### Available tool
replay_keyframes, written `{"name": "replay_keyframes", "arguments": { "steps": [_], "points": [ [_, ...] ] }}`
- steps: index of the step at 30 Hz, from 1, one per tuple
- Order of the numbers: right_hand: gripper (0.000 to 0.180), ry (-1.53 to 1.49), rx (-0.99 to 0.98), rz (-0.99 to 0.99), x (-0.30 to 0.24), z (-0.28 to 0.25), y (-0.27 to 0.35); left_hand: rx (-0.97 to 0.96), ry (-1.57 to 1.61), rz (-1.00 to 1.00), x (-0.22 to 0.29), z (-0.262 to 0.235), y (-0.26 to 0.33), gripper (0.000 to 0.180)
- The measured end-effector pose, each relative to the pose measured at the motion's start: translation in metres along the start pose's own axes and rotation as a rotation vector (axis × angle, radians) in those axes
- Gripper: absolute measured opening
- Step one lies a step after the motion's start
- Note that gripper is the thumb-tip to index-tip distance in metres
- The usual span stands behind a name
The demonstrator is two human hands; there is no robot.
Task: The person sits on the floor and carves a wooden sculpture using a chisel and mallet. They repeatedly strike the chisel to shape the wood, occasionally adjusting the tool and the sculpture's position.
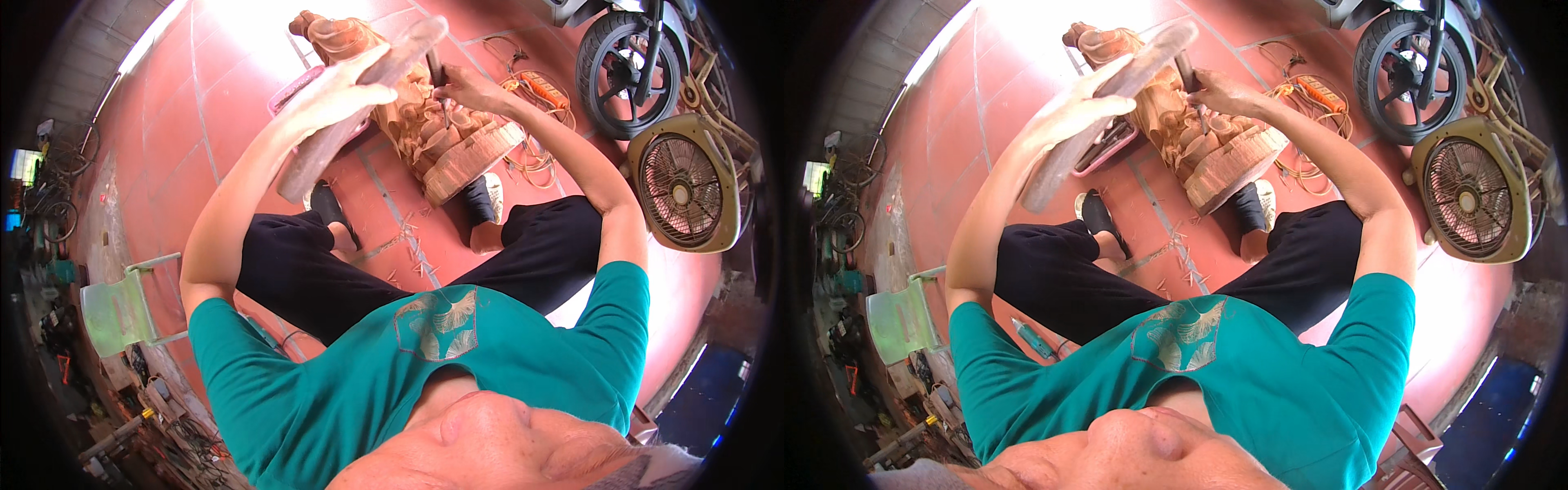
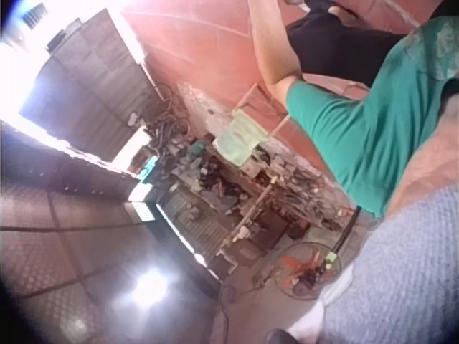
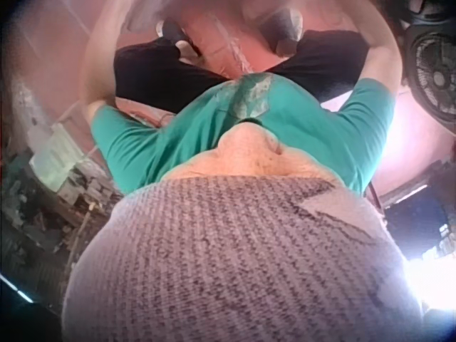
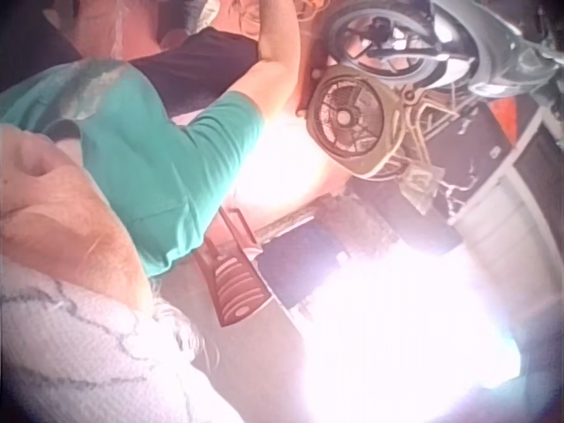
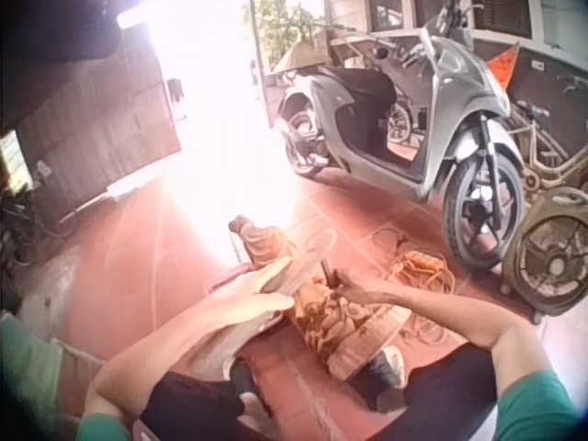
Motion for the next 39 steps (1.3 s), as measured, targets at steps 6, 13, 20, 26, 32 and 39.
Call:
{"name": "replay_keyframes", "arguments": {
  "steps": [6,13,20,26,32,39],
  "points": [
    [0.026,-0.090,0.035,-0.034,0.030,0.000,-0.007,-0.004,0.157,-0.113,-0.018,-0.006,0.001,0.076],
    [0.022,-0.015,0.042,-0.138,0.013,0.003,0.005,0.100,0.087,-0.059,0.003,-0.017,0.015,0.072],
    [0.021,-0.055,0.012,-0.114,0.008,0.005,0.003,0.148,0.156,0.057,0.026,-0.020,0.025,0.073],
    [0.021,0.053,0.054,-0.154,0.008,0.009,0.002,-0.005,-0.047,0.030,-0.001,-0.013,0.011,0.080],
    [0.021,0.055,0.060,-0.230,0.005,0.008,0.001,0.226,0.210,0.018,0.014,-0.024,0.022,0.069],
    [0.022,0.182,0.103,-0.235,-0.002,0.007,0.005,0.065,-0.089,0.175,-0.002,-0.006,0.018,0.078]
  ]
}}
Point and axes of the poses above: each hand's wrist, its own y-axis away from the middle knuckle, its own z-axis out of the palm, x = y × z, the point moved 6 cm from there along -y, towards the middle knuckle, and after that the axes turned 7 degrees about x, right-handed, at the moved point
